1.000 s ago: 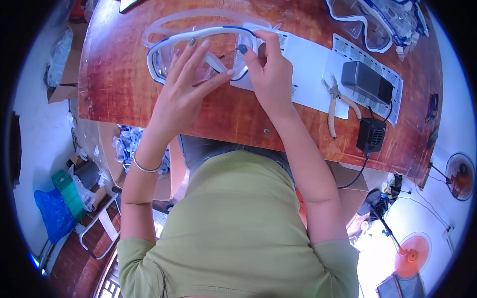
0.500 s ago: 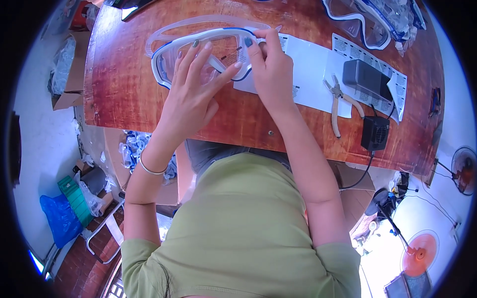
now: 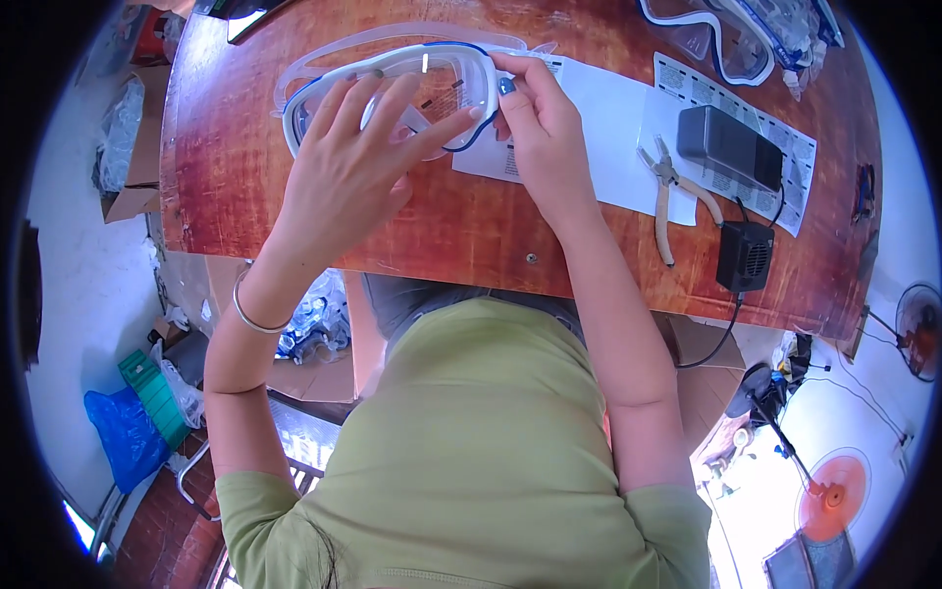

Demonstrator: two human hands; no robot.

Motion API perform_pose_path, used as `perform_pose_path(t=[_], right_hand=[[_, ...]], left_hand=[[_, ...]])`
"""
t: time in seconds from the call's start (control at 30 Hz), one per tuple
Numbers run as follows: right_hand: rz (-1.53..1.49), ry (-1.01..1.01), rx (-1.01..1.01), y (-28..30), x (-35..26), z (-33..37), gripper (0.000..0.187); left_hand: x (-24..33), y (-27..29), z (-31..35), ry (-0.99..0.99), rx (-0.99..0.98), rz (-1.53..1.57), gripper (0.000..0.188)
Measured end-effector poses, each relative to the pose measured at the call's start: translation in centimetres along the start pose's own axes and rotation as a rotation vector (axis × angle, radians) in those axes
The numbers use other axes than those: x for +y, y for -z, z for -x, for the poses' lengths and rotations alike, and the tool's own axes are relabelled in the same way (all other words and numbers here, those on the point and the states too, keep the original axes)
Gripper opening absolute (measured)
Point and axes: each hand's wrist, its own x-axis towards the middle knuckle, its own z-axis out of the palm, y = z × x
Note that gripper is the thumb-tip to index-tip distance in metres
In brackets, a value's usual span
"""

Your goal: Assembling and inspecting diving goggles at a factory workstation.

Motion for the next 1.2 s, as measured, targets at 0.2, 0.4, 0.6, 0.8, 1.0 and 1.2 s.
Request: perform_pose_path(t=[0.2,0.4,0.6,0.8,1.0,1.2], right_hand=[[-0.025,-0.014,-0.008,-0.3,-0.2,0.1,0.028],[-0.074,-0.013,-0.033,-0.8,0.0,0.1,0.027],[-0.074,-0.011,-0.045,-1.1,-0.1,0.1,0.027],[-0.087,-0.006,-0.048,-1.0,0.1,0.0,0.028],[-0.08,-0.01,-0.052,-0.8,0.1,-0.1,0.028],[-0.056,-0.016,-0.058,-0.8,0.2,-0.1,0.029]], left_hand=[[0.1,-0.4,-0.2,-0.037,0.018,-0.005,0.068],[0.6,-0.7,-0.1,0.037,0.047,0.074,0.057],[0.0,-1.0,0.2,0.027,0.067,0.225,0.059],[-0.2,-0.8,0.5,0.001,0.064,0.318,0.061],[-0.4,-1.0,0.6,0.017,0.065,0.378,0.066],[0.0,-1.1,-0.2,-0.006,0.093,0.284,0.06]])
